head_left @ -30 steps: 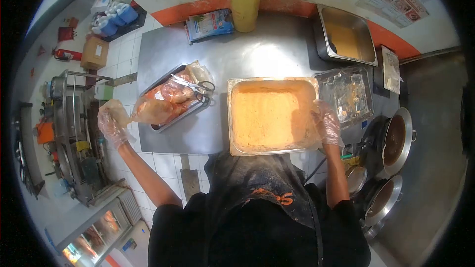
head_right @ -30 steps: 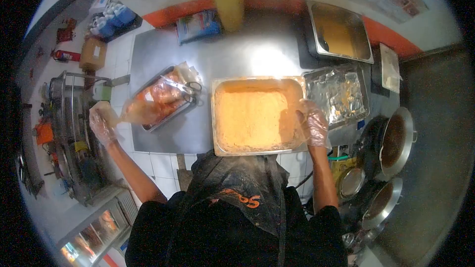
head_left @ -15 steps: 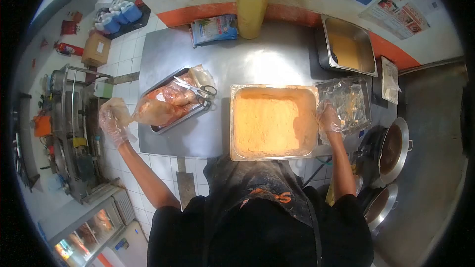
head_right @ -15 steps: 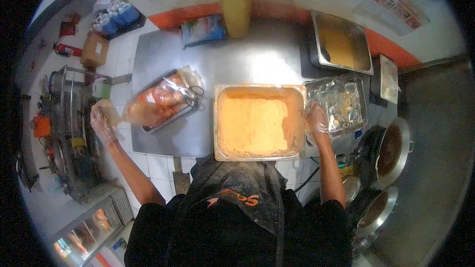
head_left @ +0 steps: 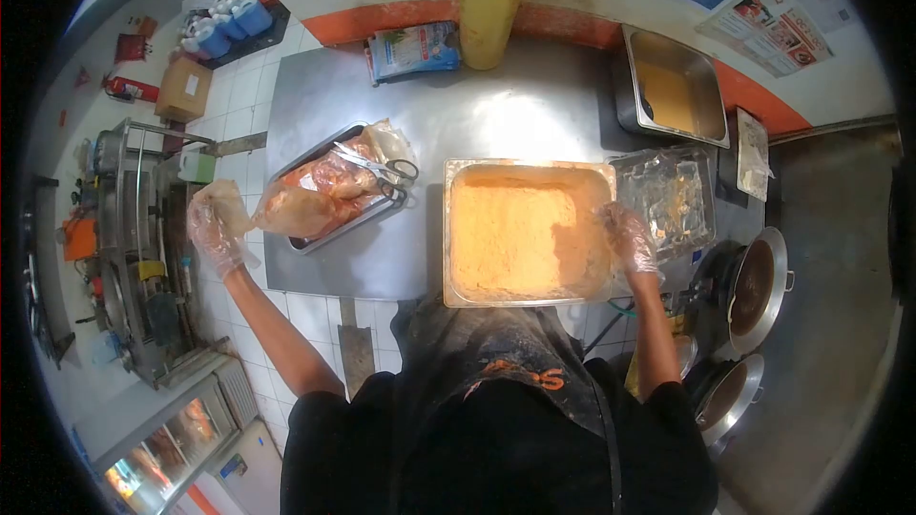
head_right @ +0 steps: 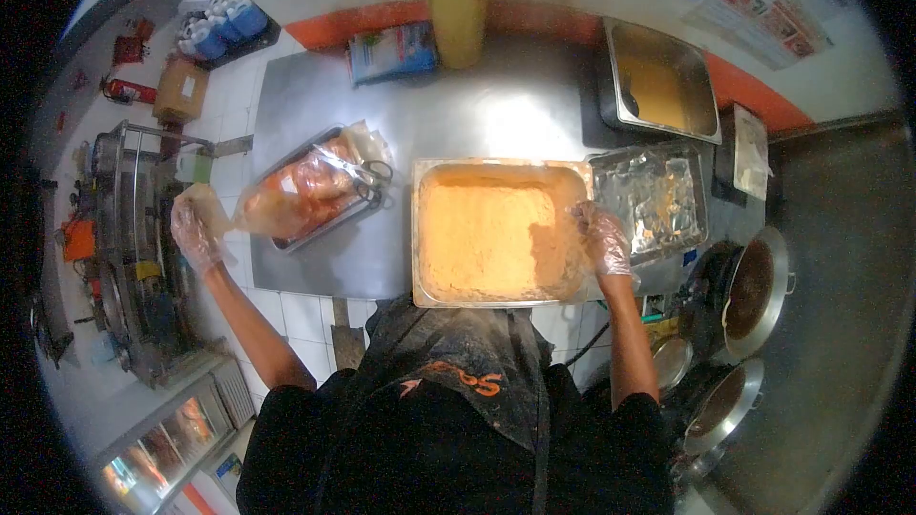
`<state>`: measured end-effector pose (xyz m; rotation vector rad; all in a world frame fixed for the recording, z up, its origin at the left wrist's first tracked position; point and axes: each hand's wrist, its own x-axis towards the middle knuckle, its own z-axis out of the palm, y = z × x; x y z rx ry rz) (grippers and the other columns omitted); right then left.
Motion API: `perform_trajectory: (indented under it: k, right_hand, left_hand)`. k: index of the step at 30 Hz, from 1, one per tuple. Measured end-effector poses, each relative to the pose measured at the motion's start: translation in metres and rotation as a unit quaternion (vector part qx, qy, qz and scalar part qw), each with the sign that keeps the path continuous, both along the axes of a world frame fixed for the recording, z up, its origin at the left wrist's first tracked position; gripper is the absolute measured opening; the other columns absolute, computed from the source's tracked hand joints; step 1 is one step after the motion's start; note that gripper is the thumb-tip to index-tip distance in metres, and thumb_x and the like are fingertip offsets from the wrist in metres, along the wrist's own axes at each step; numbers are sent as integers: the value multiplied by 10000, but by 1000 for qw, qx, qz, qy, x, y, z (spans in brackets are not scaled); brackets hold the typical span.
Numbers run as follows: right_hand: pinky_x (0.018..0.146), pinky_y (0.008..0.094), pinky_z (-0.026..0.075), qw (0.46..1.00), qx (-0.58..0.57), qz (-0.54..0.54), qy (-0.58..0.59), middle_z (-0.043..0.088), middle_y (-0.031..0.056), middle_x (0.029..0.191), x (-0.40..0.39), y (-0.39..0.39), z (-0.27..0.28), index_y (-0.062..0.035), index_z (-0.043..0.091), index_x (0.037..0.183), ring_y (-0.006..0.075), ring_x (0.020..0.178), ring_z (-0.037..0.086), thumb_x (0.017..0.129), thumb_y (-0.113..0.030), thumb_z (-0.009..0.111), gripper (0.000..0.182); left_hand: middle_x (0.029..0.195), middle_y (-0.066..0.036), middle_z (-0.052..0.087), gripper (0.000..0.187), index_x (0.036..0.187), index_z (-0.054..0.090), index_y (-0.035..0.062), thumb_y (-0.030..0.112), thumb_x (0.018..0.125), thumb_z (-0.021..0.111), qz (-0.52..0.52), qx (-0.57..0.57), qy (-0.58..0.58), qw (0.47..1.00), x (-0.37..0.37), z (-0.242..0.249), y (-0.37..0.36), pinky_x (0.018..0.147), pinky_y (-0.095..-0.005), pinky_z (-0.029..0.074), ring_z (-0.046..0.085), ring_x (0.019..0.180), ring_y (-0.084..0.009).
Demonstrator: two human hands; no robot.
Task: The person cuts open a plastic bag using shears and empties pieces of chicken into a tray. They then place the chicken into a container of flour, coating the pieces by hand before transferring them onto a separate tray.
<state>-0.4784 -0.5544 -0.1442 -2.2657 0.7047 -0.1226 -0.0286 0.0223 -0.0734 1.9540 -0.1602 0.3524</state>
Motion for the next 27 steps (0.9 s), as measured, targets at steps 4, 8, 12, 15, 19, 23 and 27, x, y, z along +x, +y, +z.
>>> perform_trajectory:
  k: [4,8,12,15,19,23,27]
  right_hand:
    - [903,423,520,940,-323,-62,94,663,247,1159,4,12,-11,24,604,1247,355,1046,654,955,-157,550,347]
    - [930,409,513,947,-251,12,201,661,235,1171,0,-23,-52,16,608,1252,344,1057,647,980,-212,549,359]
    - [1021,407,457,992,-89,38,-79,616,230,1229,33,-62,-80,19,612,1222,380,1188,566,1011,-196,492,324]
    - [928,422,482,977,-135,120,-113,637,204,1123,124,-56,-23,1,621,1068,365,1108,599,988,-184,487,242]
    - [934,428,500,917,-306,255,29,646,173,1155,239,-59,-50,-78,631,1137,318,1089,632,961,-204,485,261]
    - [905,432,512,811,-357,457,83,667,115,1123,296,27,-1,-142,617,1208,289,1050,654,956,-199,479,293]
    - [905,451,496,792,-354,487,103,694,82,1046,277,76,13,-176,682,1143,279,1038,658,966,-253,507,260]
  left_hand:
    - [1069,-58,659,411,1123,684,45,402,1018,509,45,20,10,999,-13,15,-17,857,-330,476,598,959,-180]
    - [1071,-59,660,403,1123,682,41,391,1017,511,-18,-41,16,999,-2,3,-2,847,-332,480,600,961,-181]
    - [1055,-54,661,396,1117,678,32,383,1016,524,-20,-48,36,998,-13,13,-9,836,-324,483,602,941,-176]
    - [1047,-76,662,411,1118,670,8,380,1019,526,-29,-60,37,997,-15,15,-11,836,-328,489,609,935,-192]
    - [1054,-123,668,432,1151,655,-23,366,1021,522,-47,-35,1,998,-19,17,-13,843,-351,497,621,951,-218]
    - [1086,-149,671,337,1146,645,-10,274,1019,516,29,206,-95,974,-15,10,6,876,-377,513,641,970,-272]
    - [1025,-172,661,261,1069,644,-14,201,1016,505,14,271,-153,950,-26,21,-11,851,-399,509,639,952,-306]
